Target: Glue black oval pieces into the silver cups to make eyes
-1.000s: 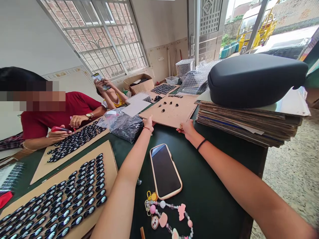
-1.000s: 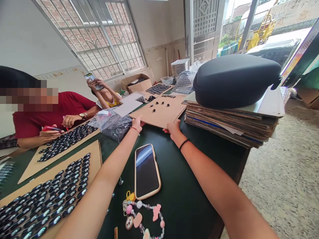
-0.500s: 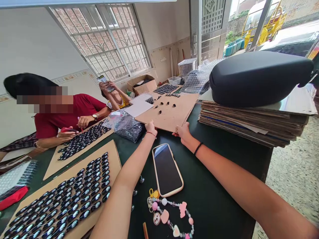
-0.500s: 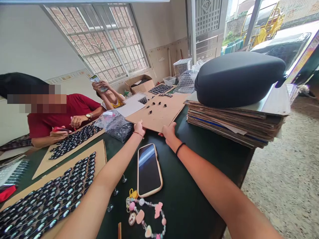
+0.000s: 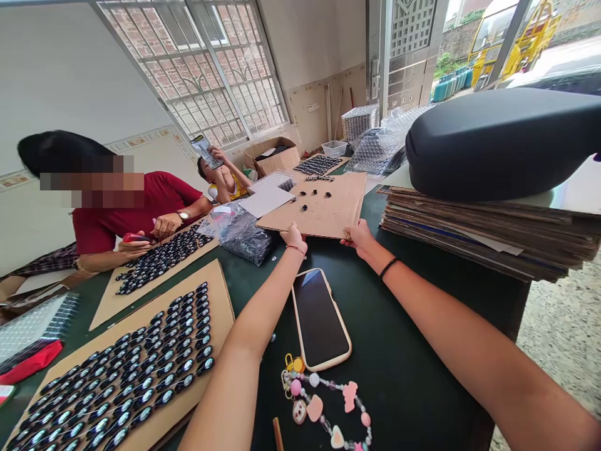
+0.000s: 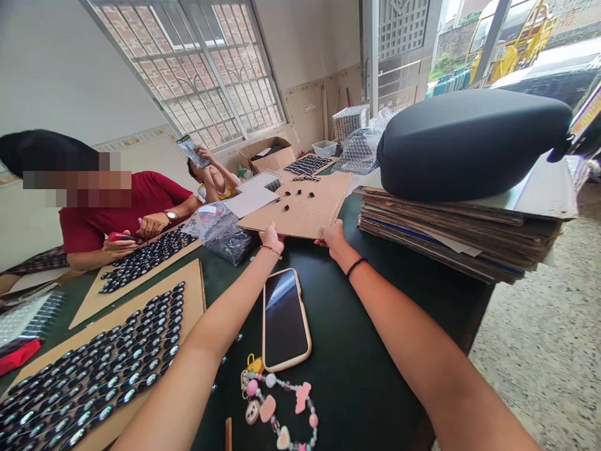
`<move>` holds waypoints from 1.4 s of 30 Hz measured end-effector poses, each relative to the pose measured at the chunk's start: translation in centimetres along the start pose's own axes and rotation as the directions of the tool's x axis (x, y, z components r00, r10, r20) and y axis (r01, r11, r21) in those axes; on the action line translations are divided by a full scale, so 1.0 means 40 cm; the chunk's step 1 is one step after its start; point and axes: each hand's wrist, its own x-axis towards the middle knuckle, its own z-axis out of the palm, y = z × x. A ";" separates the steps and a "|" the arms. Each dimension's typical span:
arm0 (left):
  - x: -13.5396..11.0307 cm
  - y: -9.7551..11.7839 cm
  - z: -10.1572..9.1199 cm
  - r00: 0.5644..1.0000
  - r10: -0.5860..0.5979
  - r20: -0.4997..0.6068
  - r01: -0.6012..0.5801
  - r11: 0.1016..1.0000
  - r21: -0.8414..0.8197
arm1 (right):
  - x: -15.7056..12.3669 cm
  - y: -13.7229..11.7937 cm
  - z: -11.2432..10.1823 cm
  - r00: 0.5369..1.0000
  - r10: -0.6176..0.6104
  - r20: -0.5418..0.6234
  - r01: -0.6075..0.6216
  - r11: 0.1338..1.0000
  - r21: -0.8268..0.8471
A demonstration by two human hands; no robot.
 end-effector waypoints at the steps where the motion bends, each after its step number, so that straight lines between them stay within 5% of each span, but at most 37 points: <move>1: -0.002 0.002 0.000 1.000 -0.008 0.002 0.008 1.000 -0.001 | 0.001 0.000 0.000 1.000 -0.001 0.000 0.001 1.000 0.002; 10: -0.018 0.012 0.008 0.993 -0.118 0.032 0.118 0.993 0.002 | 0.026 -0.019 -0.023 0.998 -0.060 0.029 0.059 0.997 0.040; 21: -0.018 0.016 0.045 0.994 -0.105 0.015 0.105 0.994 -0.031 | 0.073 -0.040 -0.026 0.998 -0.068 0.005 0.068 0.996 0.055; 32: 0.038 0.025 0.213 0.994 -0.100 0.041 0.103 0.989 -0.104 | 0.209 -0.193 0.001 0.995 -0.021 -0.093 0.033 0.991 0.131; 37: 0.045 0.102 0.317 0.992 -0.103 0.078 0.112 0.987 -0.117 | 0.244 -0.315 0.043 0.986 -0.035 -0.162 0.067 0.978 0.195; 42: 0.057 0.186 0.341 0.983 -0.079 0.164 0.094 0.992 -0.085 | 0.222 -0.380 0.063 0.994 -0.085 -0.076 0.101 0.964 0.244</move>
